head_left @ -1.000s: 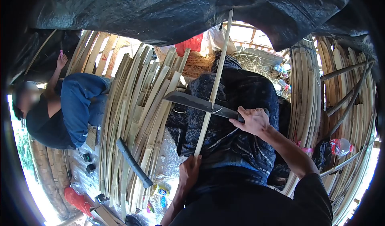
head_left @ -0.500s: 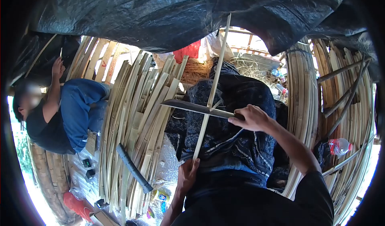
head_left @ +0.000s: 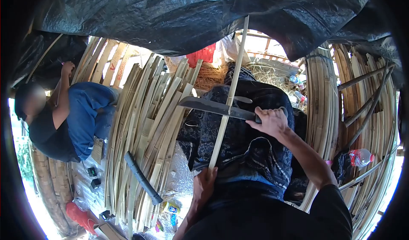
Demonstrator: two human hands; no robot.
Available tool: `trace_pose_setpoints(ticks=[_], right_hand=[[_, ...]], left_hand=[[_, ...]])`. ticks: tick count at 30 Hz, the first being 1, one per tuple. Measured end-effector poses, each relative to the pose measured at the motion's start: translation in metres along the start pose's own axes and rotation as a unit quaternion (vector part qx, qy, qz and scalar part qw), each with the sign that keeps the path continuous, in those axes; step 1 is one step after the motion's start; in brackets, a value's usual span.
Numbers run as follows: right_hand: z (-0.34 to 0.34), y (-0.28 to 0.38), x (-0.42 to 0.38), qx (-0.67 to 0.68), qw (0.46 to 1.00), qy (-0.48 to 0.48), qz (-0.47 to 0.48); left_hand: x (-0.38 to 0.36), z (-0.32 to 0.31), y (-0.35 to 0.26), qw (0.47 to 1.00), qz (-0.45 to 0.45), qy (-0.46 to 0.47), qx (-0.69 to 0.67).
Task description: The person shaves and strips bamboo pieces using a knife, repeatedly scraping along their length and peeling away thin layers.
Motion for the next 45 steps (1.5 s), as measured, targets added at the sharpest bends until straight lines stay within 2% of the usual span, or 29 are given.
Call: trace_pose_setpoints(ticks=[2, 3, 4, 6, 8, 9, 10, 14, 16, 18, 19, 20, 21, 22, 24, 26, 27, 28, 30, 32, 33, 34, 35, 36, 38, 40, 42, 43, 45], right_hand=[[0.003, 0.012, -0.004, -0.004, 0.999, 0.031, -0.011], [0.001, 0.018, -0.013, 0.038, 0.999, -0.007, -0.013], [0.004, 0.027, -0.017, 0.027, 0.999, 0.024, -0.010], [-0.003, 0.057, -0.039, 0.064, 0.995, 0.049, 0.061], [-0.014, 0.088, -0.054, 0.096, 0.977, 0.136, 0.130], [-0.004, 0.091, -0.052, 0.090, 0.981, 0.083, 0.151], [-0.005, 0.084, -0.046, 0.093, 0.981, 0.084, 0.148], [-0.005, -0.034, 0.008, -0.038, 0.998, -0.042, -0.005], [0.008, -0.031, 0.017, -0.059, 0.997, -0.042, 0.004], [0.003, -0.011, 0.004, -0.027, 0.999, 0.021, -0.013], [0.004, 0.005, -0.001, 0.018, 0.995, 0.102, 0.003], [0.009, 0.028, -0.016, 0.016, 0.996, 0.041, 0.077], [-0.008, 0.047, -0.032, 0.015, 0.987, 0.104, 0.117], [0.002, 0.063, -0.038, 0.014, 0.984, 0.042, 0.174], [0.000, 0.051, -0.033, -0.011, 0.981, 0.015, 0.192], [0.003, -0.016, 0.008, -0.036, 0.997, -0.006, 0.069], [0.007, -0.061, 0.025, -0.077, 0.996, 0.017, -0.053], [0.007, -0.085, 0.030, -0.054, 0.995, -0.075, -0.025], [0.013, -0.077, 0.034, -0.027, 0.994, -0.103, -0.021], [0.016, -0.059, 0.025, -0.015, 0.996, -0.082, -0.016], [0.013, -0.041, 0.017, -0.042, 0.999, -0.013, 0.014], [0.025, -0.014, 0.005, -0.019, 0.991, -0.088, 0.095], [0.019, 0.010, -0.004, -0.043, 0.990, -0.024, 0.129], [0.019, 0.024, -0.010, -0.033, 0.984, -0.040, 0.173], [0.030, 0.020, -0.001, -0.046, 0.980, -0.056, 0.184], [0.002, -0.044, 0.021, -0.047, 0.991, -0.090, 0.087], [-0.024, -0.131, 0.050, -0.075, 0.992, 0.055, -0.089], [-0.027, -0.131, 0.048, -0.077, 0.991, 0.055, -0.090], [-0.004, -0.129, 0.065, -0.084, 0.996, -0.042, -0.015]], left_hand=[[0.010, -0.005, -0.004, 1.000, -0.005, -0.004, 0.000], [0.006, -0.005, 0.002, 1.000, -0.003, -0.002, 0.002], [0.003, -0.005, 0.005, 1.000, 0.000, -0.002, 0.003], [0.007, -0.007, 0.000, 1.000, -0.005, -0.006, -0.010], [0.008, -0.005, -0.001, 1.000, -0.007, -0.008, -0.015], [0.007, -0.005, -0.001, 1.000, -0.010, -0.008, -0.011], [0.004, -0.004, 0.000, 1.000, -0.012, -0.009, -0.007], [-0.001, -0.004, 0.001, 1.000, -0.003, -0.011, 0.013], [0.007, -0.007, -0.003, 1.000, -0.012, -0.008, -0.003], [0.008, -0.005, 0.002, 1.000, -0.016, -0.007, 0.001], [0.004, -0.006, 0.007, 1.000, -0.006, -0.001, 0.008], [0.006, -0.007, 0.005, 1.000, -0.008, -0.004, 0.003], [0.007, -0.007, 0.003, 1.000, -0.005, -0.005, -0.002], [0.008, -0.005, 0.002, 1.000, -0.002, -0.004, -0.003], [0.004, -0.001, 0.003, 1.000, 0.002, -0.008, 0.024], [-0.009, 0.005, 0.002, 0.999, 0.014, -0.008, 0.048], [-0.011, 0.007, -0.002, 0.999, 0.020, -0.003, 0.029], [-0.011, 0.008, -0.004, 1.000, 0.025, 0.001, 0.010], [-0.009, 0.005, -0.002, 1.000, 0.010, -0.013, 0.001], [-0.002, 0.004, -0.004, 1.000, -0.011, -0.022, -0.006], [0.000, 0.003, 0.000, 1.000, -0.002, -0.012, -0.004], [0.001, -0.001, 0.003, 1.000, 0.010, -0.003, -0.005], [0.004, -0.001, 0.002, 1.000, 0.001, -0.006, -0.001], [0.007, 0.000, 0.001, 1.000, -0.005, -0.008, 0.001], [0.002, 0.007, -0.001, 0.999, -0.015, -0.023, 0.042], [-0.013, 0.018, 0.003, 0.999, -0.014, -0.021, 0.026], [-0.023, 0.028, 0.005, 0.999, -0.011, -0.028, 0.026], [-0.024, 0.028, 0.006, 0.999, 0.000, -0.025, 0.035], [-0.027, 0.022, 0.014, 0.998, -0.028, -0.046, 0.013]])
Point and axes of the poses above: each hand's wrist, its own x-axis towards the middle knuckle, its own z-axis out of the back of the hand, y = z × x, the point moved 9 cm from there along x, towards the middle knuckle, and after that the axes turned 1 degree about -z, right-handed, at the moved point
